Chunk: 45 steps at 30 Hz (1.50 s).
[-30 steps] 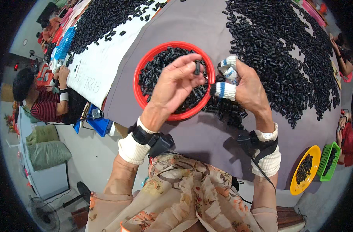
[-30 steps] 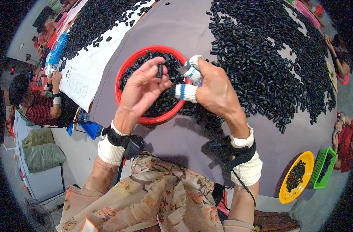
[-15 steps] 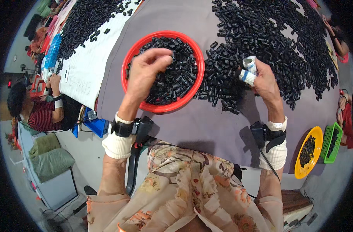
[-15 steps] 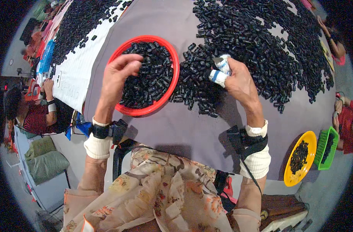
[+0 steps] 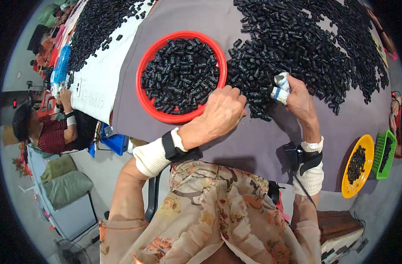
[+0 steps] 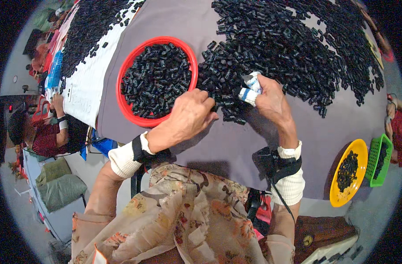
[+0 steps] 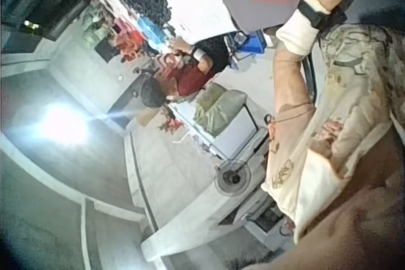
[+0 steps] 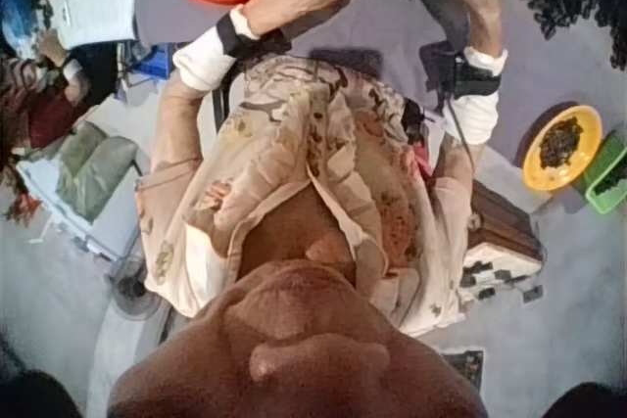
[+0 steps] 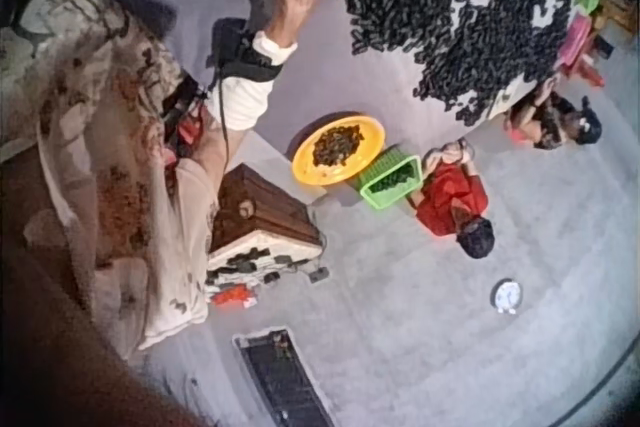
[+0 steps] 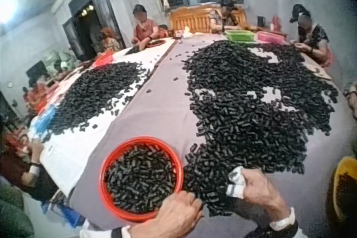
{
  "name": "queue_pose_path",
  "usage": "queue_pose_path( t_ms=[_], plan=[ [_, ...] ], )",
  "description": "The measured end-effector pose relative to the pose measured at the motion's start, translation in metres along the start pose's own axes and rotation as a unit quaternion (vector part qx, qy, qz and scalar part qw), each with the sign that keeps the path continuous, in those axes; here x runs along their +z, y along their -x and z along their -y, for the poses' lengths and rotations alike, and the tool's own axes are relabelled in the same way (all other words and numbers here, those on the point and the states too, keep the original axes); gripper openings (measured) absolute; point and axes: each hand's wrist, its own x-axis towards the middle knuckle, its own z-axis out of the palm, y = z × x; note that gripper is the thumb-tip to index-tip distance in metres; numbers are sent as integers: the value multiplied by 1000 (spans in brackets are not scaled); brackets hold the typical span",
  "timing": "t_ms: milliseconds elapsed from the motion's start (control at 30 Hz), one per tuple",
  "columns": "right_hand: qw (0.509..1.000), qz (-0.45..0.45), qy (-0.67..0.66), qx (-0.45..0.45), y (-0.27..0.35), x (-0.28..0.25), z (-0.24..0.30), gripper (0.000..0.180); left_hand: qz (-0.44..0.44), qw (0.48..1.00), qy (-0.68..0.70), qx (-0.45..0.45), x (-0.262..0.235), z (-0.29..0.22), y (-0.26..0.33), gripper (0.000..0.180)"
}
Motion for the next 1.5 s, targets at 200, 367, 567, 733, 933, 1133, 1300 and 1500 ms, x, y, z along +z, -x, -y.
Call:
queue_pose_path(
  t_ms=[200, 367, 567, 733, 933, 1133, 1300, 1500],
  plan=[
    [1000, 14, -17, 6, 5, 3, 6, 10, 16, 999, -29, 17, 14, -5, 0, 15],
    [998, 8, -67, -21, 1, 9, 32, 13, 48, 898, 389, -202, -28, 12, -9, 13],
    [987, 29, -81, -136, -17, 25, 80, 25, -59, 696, 681, -219, -73, 32, -14, 13],
    [984, 73, -78, -141, -26, 35, 109, 28, -85, 682, 700, -193, -85, 42, -7, 16],
    [988, 73, -57, -124, -29, 39, 123, 26, -132, 674, 708, -163, -92, 52, -5, 15],
    [987, 57, -76, -128, -35, 47, 126, 23, -158, 693, 688, -145, -99, 54, -4, 17],
    [985, 48, -90, -137, -37, 56, 127, 23, -179, 601, 769, -126, -94, 56, 0, 22],
    [983, 40, -90, -158, -36, 61, 132, 22, -196, 547, 807, -108, -91, 55, 2, 24]
  ],
)
